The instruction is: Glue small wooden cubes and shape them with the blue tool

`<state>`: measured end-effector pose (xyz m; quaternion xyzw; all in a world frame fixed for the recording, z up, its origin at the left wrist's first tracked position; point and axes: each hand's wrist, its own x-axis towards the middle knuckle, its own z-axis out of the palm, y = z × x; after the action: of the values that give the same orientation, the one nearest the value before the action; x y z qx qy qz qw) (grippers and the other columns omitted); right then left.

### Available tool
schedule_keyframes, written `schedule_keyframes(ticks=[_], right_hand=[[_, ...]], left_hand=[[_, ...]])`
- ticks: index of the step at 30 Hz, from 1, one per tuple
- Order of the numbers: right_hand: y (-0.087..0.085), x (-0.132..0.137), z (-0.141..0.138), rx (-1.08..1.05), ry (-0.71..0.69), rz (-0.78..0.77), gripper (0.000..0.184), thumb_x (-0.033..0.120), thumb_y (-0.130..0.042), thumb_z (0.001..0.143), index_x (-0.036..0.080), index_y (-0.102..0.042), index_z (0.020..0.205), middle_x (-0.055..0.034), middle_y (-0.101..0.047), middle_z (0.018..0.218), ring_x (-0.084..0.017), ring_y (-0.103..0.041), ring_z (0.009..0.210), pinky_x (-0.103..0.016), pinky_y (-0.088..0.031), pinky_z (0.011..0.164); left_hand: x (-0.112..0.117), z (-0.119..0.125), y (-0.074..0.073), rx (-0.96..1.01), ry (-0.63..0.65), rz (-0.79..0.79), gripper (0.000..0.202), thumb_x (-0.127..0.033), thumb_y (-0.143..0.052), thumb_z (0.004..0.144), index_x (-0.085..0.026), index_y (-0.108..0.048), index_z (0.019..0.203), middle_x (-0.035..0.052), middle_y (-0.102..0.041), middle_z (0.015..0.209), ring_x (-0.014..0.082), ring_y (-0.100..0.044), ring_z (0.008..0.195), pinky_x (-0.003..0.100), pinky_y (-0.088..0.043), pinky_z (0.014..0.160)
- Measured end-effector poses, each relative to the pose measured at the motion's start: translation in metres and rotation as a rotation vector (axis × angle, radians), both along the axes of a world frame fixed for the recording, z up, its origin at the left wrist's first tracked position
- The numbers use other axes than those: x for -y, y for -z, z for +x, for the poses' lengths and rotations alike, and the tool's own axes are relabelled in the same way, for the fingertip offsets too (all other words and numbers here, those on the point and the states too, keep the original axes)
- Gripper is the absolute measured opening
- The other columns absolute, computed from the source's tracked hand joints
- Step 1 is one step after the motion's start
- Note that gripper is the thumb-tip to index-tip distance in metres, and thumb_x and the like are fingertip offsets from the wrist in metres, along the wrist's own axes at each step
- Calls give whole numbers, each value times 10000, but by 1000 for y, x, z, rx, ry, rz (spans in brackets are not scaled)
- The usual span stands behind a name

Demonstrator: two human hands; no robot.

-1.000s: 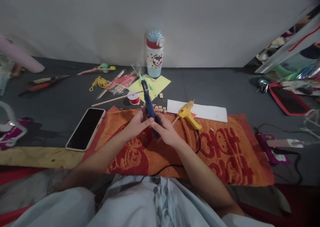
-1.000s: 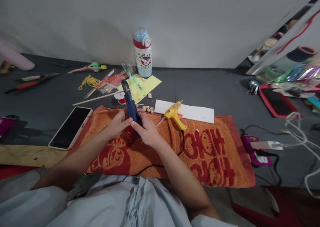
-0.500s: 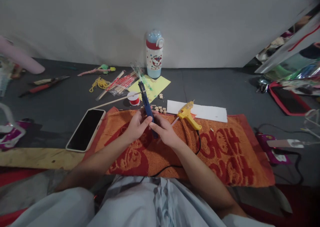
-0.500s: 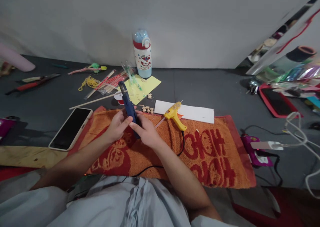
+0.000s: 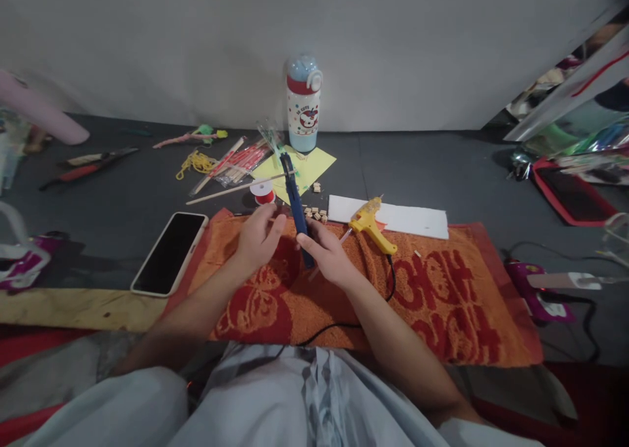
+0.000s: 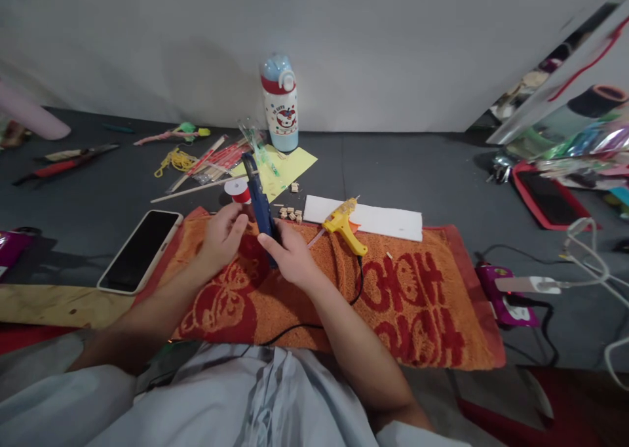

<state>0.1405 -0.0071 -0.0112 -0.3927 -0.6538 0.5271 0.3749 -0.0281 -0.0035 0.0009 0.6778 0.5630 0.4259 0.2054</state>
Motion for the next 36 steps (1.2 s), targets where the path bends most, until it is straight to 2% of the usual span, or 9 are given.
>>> schedule_keyframes(ticks=[3, 6, 9, 13, 16, 20, 30, 33, 36], right_hand=[[-2, 0, 2, 50, 19, 22, 433, 496, -477, 889, 143, -552, 1128, -93, -650, 1002, -220, -604, 900, -363, -484, 811], [-6, 1, 4, 103, 11, 66, 444, 491, -487, 880, 141, -547, 1147, -102, -652, 1039, -236, -607, 930, -384, -472, 845], [-9, 3, 3, 163, -9, 106, 510, 502, -481, 873, 118, -528, 1205, -138, -644, 1115, -268, -600, 999, -420, -458, 891], [-10, 6, 3, 238, -43, 130, 549, 510, -465, 876, 101, -510, 1240, -165, -649, 1122, -289, -607, 1007, -445, -465, 890], [-10, 6, 4, 260, -56, 142, 513, 497, -470, 880, 125, -516, 1230, -155, -656, 1126, -288, -611, 1018, -448, -470, 897], [-10, 5, 6, 287, -48, 154, 476, 477, -470, 886, 135, -521, 1212, -155, -657, 1122, -294, -607, 1049, -449, -474, 902], [-12, 4, 9, 260, -35, 100, 511, 490, -535, 859, 141, -521, 1232, -138, -653, 1130, -279, -611, 1024, -431, -479, 892], [-16, 2, 12, 238, -58, 82, 499, 491, -552, 851, 142, -538, 1207, -115, -658, 1095, -254, -619, 958, -406, -487, 860], [-18, 1, 14, 243, -56, 92, 525, 498, -560, 842, 128, -532, 1214, -113, -657, 1076, -252, -615, 947, -396, -483, 851]], left_hand=[[-1, -11, -5, -292, -120, 259, 207, -338, -483, 868, -187, -614, 925, 90, -649, 923, 223, -582, 911, 397, -435, 889], [-4, -21, -8, -460, -247, 406, 256, -287, -534, 837, -184, -625, 1054, 132, -630, 1109, 275, -543, 1104, 452, -345, 1009], [-9, -30, -7, -560, -288, 392, 331, -268, -498, 857, -168, -600, 1155, 142, -621, 1174, 279, -540, 1150, 441, -343, 1012], [-15, -40, -2, -641, -267, 296, 285, -244, -393, 895, -147, -637, 1007, 108, -676, 922, 223, -628, 906, 343, -437, 826], [-14, -41, -2, -645, -272, 291, 281, -217, -374, 895, -156, -649, 905, 81, -657, 803, 195, -628, 796, 295, -434, 729], [-10, -35, -5, -598, -281, 264, 268, -177, -385, 883, -174, -651, 918, 58, -649, 793, 172, -615, 778, 262, -414, 689], [-7, -28, -8, -489, -256, 153, 290, -210, -380, 899, -179, -640, 1026, 62, -682, 920, 183, -618, 913, 264, -432, 753], [-9, -32, -7, -484, -224, 171, 256, -203, -389, 887, -187, -639, 944, 54, -680, 920, 169, -613, 892, 255, -428, 746], [-12, -36, -7, -465, -182, 197, 230, -199, -396, 871, -188, -593, 753, 36, -645, 781, 152, -595, 774, 250, -418, 688]])
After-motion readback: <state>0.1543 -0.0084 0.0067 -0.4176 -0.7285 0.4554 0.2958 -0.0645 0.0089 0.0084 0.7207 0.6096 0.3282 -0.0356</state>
